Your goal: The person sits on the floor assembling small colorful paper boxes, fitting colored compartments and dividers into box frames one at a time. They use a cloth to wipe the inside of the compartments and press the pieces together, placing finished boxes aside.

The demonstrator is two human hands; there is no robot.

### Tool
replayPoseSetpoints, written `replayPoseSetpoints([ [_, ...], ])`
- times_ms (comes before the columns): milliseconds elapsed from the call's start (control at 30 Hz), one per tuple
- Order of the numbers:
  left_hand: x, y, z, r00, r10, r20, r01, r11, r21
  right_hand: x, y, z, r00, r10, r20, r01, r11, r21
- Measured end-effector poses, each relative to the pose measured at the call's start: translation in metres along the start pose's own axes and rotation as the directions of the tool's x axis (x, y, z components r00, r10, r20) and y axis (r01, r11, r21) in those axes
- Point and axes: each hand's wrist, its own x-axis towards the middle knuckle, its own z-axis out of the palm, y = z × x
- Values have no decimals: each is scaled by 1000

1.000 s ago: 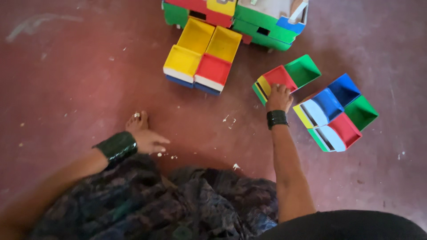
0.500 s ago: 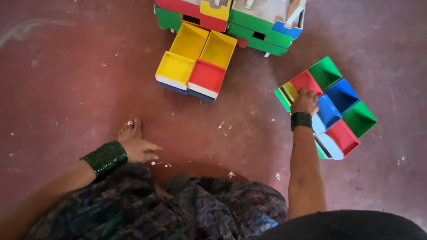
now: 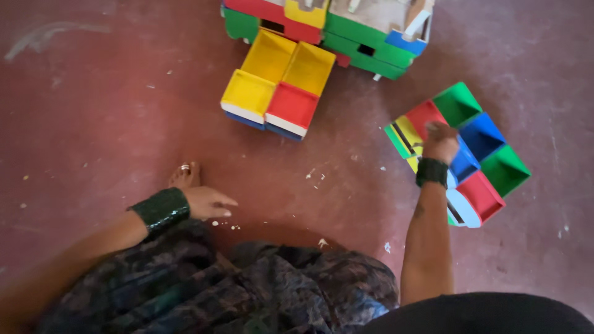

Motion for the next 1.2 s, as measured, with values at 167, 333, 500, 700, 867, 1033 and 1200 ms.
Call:
replayPoseSetpoints([
  [167, 19, -23, 14, 994, 100, 31, -100, 995, -25, -15, -68, 27, 990, -89, -105, 107, 978, 181],
  [333, 23, -12, 14, 976, 216, 7, -216, 976, -7, -60, -195, 84, 939, -202, 278, 63, 897, 438],
  [500, 8, -3, 5, 989, 144, 24, -145, 988, 50, -78, -264, 119, 849, -389, 358, 366, 921, 132],
  [700, 6, -10, 3, 978, 211, 5, -211, 978, -1, -91, -258, 109, 825, -323, 464, 327, 942, 75],
  [867, 18, 2, 4, 961, 277, 18, -276, 961, -7, -154, -264, 67, 802, -346, 487, 289, 938, 190],
  [1033, 8, 21, 1, 978, 196, 70, -203, 972, 114, -233, -280, 27, 757, -395, 521, 261, 913, 313],
  [1200, -12, 22, -14, 959, 281, -30, -277, 956, 97, -248, -239, 14, 886, -16, 463, -191, 898, 397],
])
